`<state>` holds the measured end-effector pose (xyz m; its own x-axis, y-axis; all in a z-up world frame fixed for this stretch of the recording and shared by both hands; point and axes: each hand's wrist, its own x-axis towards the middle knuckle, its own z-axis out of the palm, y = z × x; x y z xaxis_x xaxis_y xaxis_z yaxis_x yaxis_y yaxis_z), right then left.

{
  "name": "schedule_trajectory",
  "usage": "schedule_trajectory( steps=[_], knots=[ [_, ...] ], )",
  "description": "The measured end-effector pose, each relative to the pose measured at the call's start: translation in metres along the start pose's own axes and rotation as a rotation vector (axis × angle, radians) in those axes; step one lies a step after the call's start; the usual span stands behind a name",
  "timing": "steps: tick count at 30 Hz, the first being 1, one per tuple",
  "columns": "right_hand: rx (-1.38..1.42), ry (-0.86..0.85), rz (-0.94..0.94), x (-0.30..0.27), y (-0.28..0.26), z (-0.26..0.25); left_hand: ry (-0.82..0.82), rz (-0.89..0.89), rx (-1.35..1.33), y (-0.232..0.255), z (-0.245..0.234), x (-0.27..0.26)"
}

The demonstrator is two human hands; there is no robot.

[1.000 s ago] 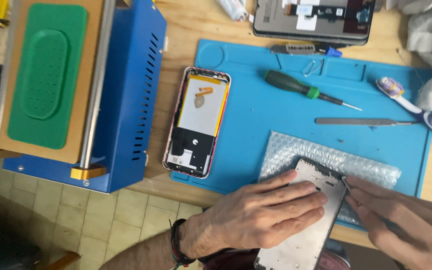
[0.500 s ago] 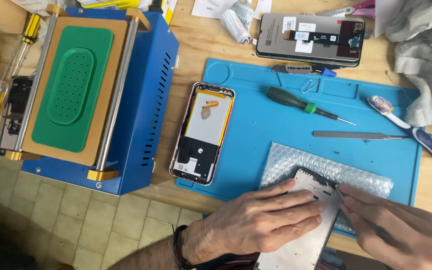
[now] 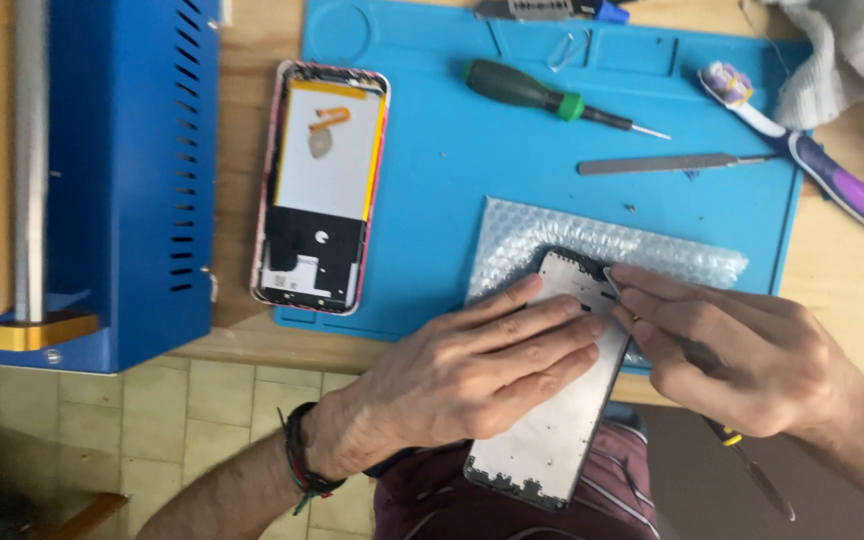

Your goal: The person uses a yellow-handled prying tool to scrape and remove adhesive residue from the back of a white smartphone chassis. The device is placed on a blue workbench mat, and the person works methodically along the edges and surface of the phone's back panel.

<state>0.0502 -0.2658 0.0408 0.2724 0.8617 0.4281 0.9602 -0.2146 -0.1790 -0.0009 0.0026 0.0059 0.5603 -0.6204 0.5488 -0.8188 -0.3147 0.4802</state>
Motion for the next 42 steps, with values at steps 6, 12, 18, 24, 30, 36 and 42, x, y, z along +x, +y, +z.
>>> schedule_trajectory(
  steps=[6,12,18,24,30,36,42],
  knots=[
    [0.001,0.016,0.074,-0.009,0.001,0.006,0.023,0.014,0.075,-0.003,0.004,-0.004],
    [0.091,-0.036,0.114,-0.012,0.000,-0.002,0.000,0.000,0.091,-0.005,0.004,-0.006],
    [0.048,0.005,-0.034,-0.010,0.007,0.003,-0.004,-0.010,0.076,-0.003,0.005,-0.004],
    [0.038,-0.008,0.044,-0.011,0.006,0.006,-0.018,0.007,0.088,-0.005,0.005,-0.005],
    [0.232,-0.138,0.195,-0.024,0.006,-0.001,0.018,0.001,0.086,-0.005,0.006,-0.007],
    [0.201,-0.036,0.239,-0.003,-0.007,-0.003,0.001,-0.001,0.102,-0.004,0.007,-0.007],
    [0.251,-0.188,0.207,0.011,0.003,-0.004,0.022,0.008,0.105,-0.005,0.010,-0.010]
  ],
)
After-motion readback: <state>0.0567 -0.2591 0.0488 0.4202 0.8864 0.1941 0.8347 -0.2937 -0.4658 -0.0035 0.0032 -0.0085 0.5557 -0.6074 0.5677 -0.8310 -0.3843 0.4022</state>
